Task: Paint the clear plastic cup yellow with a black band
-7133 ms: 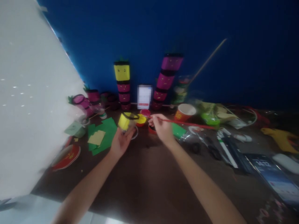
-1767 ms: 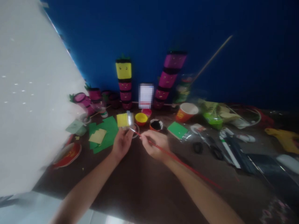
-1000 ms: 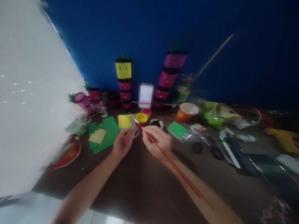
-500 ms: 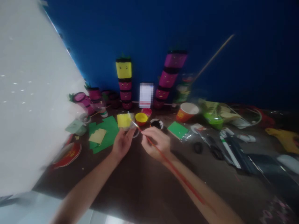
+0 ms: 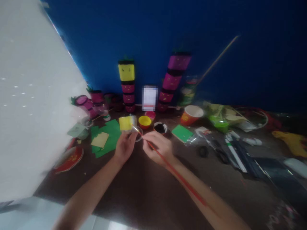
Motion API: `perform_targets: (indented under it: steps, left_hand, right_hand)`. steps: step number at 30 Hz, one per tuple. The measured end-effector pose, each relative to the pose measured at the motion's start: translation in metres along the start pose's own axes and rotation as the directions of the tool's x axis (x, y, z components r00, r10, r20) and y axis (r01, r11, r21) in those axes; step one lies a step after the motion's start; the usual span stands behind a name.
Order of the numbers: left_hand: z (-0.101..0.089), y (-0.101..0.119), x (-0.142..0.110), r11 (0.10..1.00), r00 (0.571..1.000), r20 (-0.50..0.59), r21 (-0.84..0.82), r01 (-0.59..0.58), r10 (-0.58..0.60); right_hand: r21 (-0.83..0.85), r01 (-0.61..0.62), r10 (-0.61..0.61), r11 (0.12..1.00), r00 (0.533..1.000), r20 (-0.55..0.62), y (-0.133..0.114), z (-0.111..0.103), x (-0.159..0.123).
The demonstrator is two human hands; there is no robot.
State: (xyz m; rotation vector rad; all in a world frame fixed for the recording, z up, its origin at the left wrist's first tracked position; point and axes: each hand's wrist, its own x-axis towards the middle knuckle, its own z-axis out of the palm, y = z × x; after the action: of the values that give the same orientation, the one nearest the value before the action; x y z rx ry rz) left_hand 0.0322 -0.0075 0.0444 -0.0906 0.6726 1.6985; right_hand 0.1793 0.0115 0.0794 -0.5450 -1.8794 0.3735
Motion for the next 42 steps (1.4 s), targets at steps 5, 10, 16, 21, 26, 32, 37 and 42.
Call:
perform_targets:
  steps: [5, 10, 16, 21, 26, 32, 37, 42]
  left_hand:
    - [0.002, 0.001, -0.001, 1.0, 0.999, -0.046, 0.006, 0.027, -0.027]
    - [-0.007, 0.0, 0.004, 0.999, 0.997, 0.075, -0.003, 0.034, -0.033]
    - [-0.011, -0.002, 0.006, 0.998, 0.995, 0.075, -0.003, 0.059, -0.059]
    - [-0.011, -0.003, 0.005, 0.998, 0.993, 0.114, 0.056, 0.037, -0.043]
    - [-0.011, -0.004, 0.005, 0.997, 0.991, 0.129, 0.063, 0.035, -0.043]
    - [-0.011, -0.002, 0.005, 0.998, 0.996, 0.078, 0.043, 0.042, -0.045]
    - [-0.011, -0.003, 0.005, 0.998, 0.996, 0.071, 0.023, 0.055, -0.056]
    - [-0.012, -0.004, 0.005, 0.998, 0.989, 0.132, 0.038, 0.054, -0.059]
  right_hand:
    - [0.044, -0.001, 0.0, 0.999, 0.999, 0.034, -0.002, -0.001, 0.0]
    - [0.029, -0.135, 0.138, 0.99, 0.98, -0.143, -0.003, -0.003, 0.003]
    - [0.055, -0.228, 0.234, 0.972, 0.955, -0.182, -0.002, 0.001, 0.001]
    - [0.019, -0.223, 0.223, 0.975, 0.959, -0.174, -0.002, 0.001, 0.001]
    - [-0.007, -0.22, 0.215, 0.976, 0.962, -0.17, -0.003, 0.001, 0.002]
    - [-0.002, -0.171, 0.169, 0.985, 0.978, -0.123, -0.005, -0.002, 0.003]
    - [0.002, -0.146, 0.144, 0.989, 0.976, -0.16, -0.007, -0.004, 0.004]
    - [-0.012, -0.159, 0.155, 0.987, 0.974, -0.165, -0.006, -0.002, 0.004]
